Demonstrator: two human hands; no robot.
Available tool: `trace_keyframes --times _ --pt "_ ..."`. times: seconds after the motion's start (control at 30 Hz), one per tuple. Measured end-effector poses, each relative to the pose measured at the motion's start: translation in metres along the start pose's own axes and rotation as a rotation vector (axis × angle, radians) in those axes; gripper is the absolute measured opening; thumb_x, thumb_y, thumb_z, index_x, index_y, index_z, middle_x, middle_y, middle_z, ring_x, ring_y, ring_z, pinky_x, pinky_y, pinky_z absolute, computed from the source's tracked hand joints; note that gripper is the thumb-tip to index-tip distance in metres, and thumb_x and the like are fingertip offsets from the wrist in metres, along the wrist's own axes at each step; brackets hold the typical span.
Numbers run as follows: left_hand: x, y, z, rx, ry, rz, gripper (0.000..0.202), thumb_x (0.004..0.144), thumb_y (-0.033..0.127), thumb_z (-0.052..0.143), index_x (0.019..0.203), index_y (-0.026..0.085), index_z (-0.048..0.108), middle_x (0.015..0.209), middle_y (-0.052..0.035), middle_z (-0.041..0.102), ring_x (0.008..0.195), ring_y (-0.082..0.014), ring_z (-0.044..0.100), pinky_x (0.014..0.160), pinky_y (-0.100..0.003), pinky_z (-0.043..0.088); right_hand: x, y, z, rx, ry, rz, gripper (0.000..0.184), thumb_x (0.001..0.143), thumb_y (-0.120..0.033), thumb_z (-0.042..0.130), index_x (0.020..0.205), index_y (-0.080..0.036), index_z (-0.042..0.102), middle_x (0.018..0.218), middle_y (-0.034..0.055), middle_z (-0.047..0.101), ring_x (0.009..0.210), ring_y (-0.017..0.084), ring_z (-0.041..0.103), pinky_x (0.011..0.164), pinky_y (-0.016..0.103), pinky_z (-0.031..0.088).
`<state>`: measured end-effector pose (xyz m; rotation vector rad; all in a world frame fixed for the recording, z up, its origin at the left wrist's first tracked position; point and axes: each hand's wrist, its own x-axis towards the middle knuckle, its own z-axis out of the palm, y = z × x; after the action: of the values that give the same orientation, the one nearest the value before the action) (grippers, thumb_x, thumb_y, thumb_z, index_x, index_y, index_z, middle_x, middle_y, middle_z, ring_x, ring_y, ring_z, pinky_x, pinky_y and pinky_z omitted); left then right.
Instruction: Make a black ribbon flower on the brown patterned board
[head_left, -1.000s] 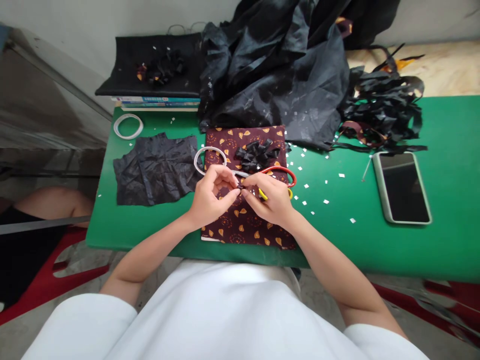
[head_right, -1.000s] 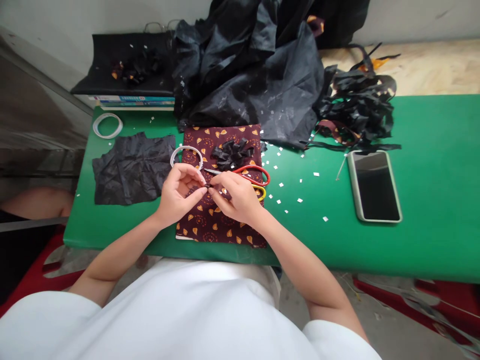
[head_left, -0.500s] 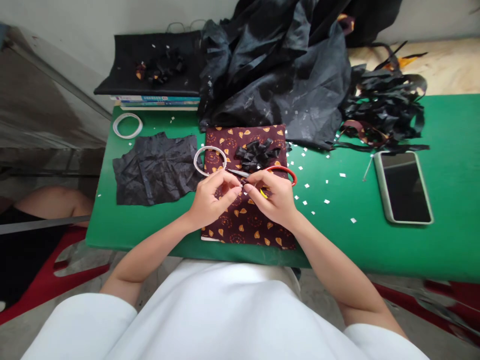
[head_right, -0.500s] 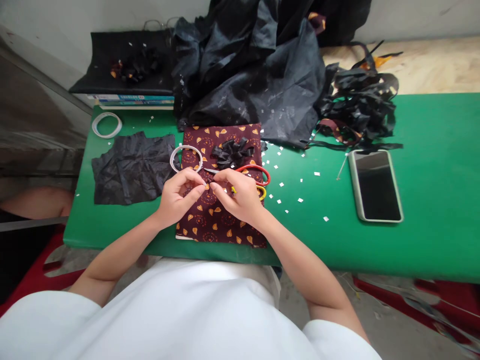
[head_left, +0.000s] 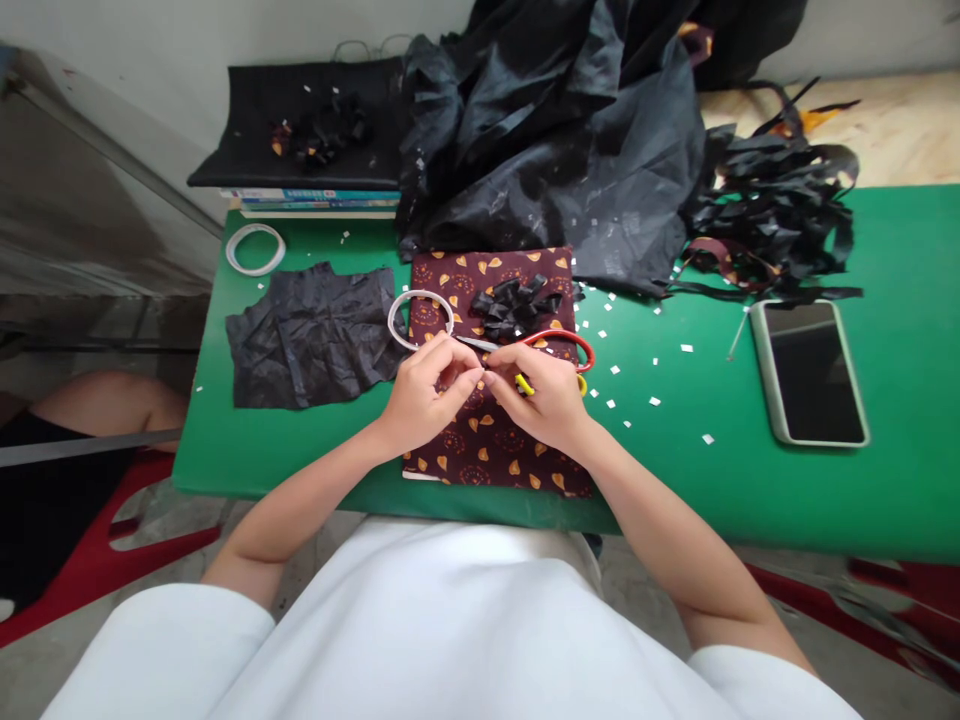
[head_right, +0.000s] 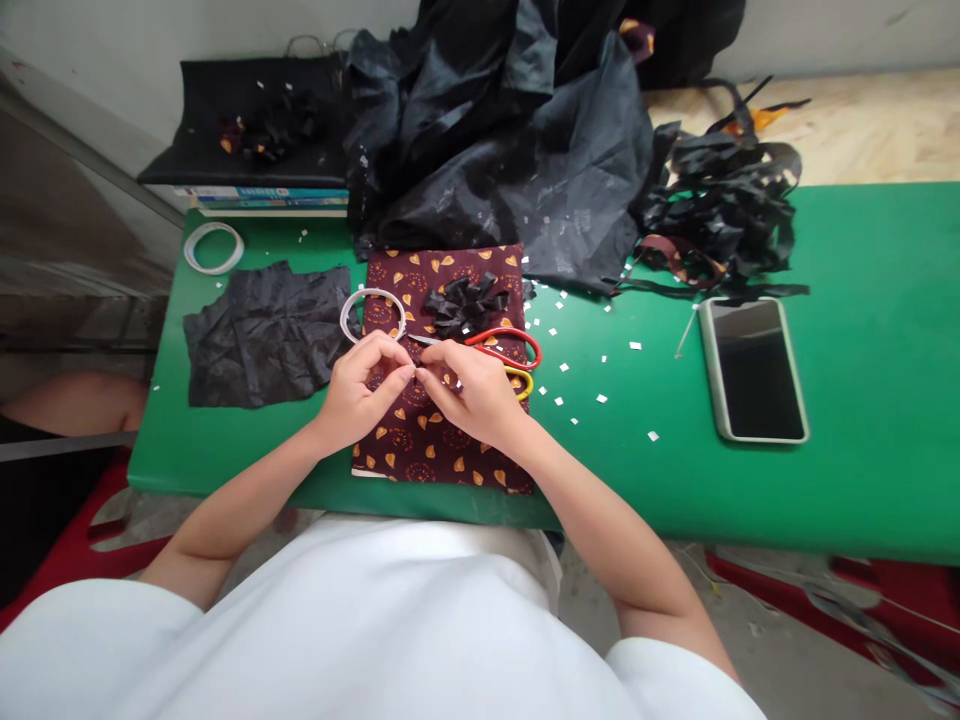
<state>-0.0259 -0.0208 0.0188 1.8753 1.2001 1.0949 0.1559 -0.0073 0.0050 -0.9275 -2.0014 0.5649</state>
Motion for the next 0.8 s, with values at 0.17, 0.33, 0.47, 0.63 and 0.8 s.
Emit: trace_keyframes --times 0.17,0.33,0.47,0.63,0.8 --pt "-0.0002 0.0001 0.0004 -0.009 -0.009 -0.008 0.012 0.091 0.027 0.059 0.082 0.019 0.058 0.076 0.0006 0.057 0.071 -0.0123 0.051 0.065 -0.025 0.04 0.0003 0.0004 0.0007 0.002 -0.006 -0.02 0.005 0.091 -0.019 0.061 0.091 -0.021 0.057 0.072 -0.0024 0.066 0.057 0.01 0.06 0.056 0.021 0.047" --pt "-0.0008 0.0011 0.0007 -0.024 -0.012 -0.006 0.012 0.091 0.027 0.058 0.083 0.019 0.058 0.078 0.0006 0.057 0.071 -0.0115 0.051 0.064 -0.024 0.04 0.0001 -0.0004 0.0005 0.015 -0.02 -0.009 0.003 0.092 -0.021 0.06 0.092 -0.022 0.057 0.073 -0.0019 0.067 0.058 0.011 0.061 0.056 0.021 0.047" --pt "-0.0007 0.0044 0.0003 -0.011 -0.021 0.003 0.013 0.092 0.027 0.058 0.082 0.018 0.058 0.077 0.0006 0.059 0.071 -0.0114 0.051 0.066 -0.025 0.041 -0.0012 -0.0006 0.0005 0.028 -0.042 0.001 0.004 0.092 -0.021 0.059 0.093 -0.022 0.056 0.076 -0.0016 0.069 0.059 0.01 0.062 0.058 0.021 0.047" --pt "-0.0009 0.0078 -0.0005 0.004 -0.034 0.004 0.013 0.092 0.027 0.058 0.082 0.018 0.057 0.076 0.0008 0.058 0.072 -0.0113 0.051 0.068 -0.025 0.041 -0.003 0.0 0.0009 0.044 -0.078 0.022 0.004 0.092 -0.02 0.058 0.095 -0.022 0.056 0.078 -0.0008 0.069 0.064 0.012 0.064 0.06 0.022 0.048" --pt "-0.001 0.0063 0.0001 0.016 -0.046 0.002 0.012 0.091 0.025 0.058 0.082 0.018 0.057 0.076 0.0009 0.058 0.072 -0.0114 0.051 0.069 -0.025 0.041 -0.0036 0.0002 0.0011 0.048 -0.102 0.029 0.005 0.092 -0.019 0.058 0.096 -0.022 0.056 0.079 -0.0005 0.069 0.065 0.012 0.065 0.06 0.023 0.048"
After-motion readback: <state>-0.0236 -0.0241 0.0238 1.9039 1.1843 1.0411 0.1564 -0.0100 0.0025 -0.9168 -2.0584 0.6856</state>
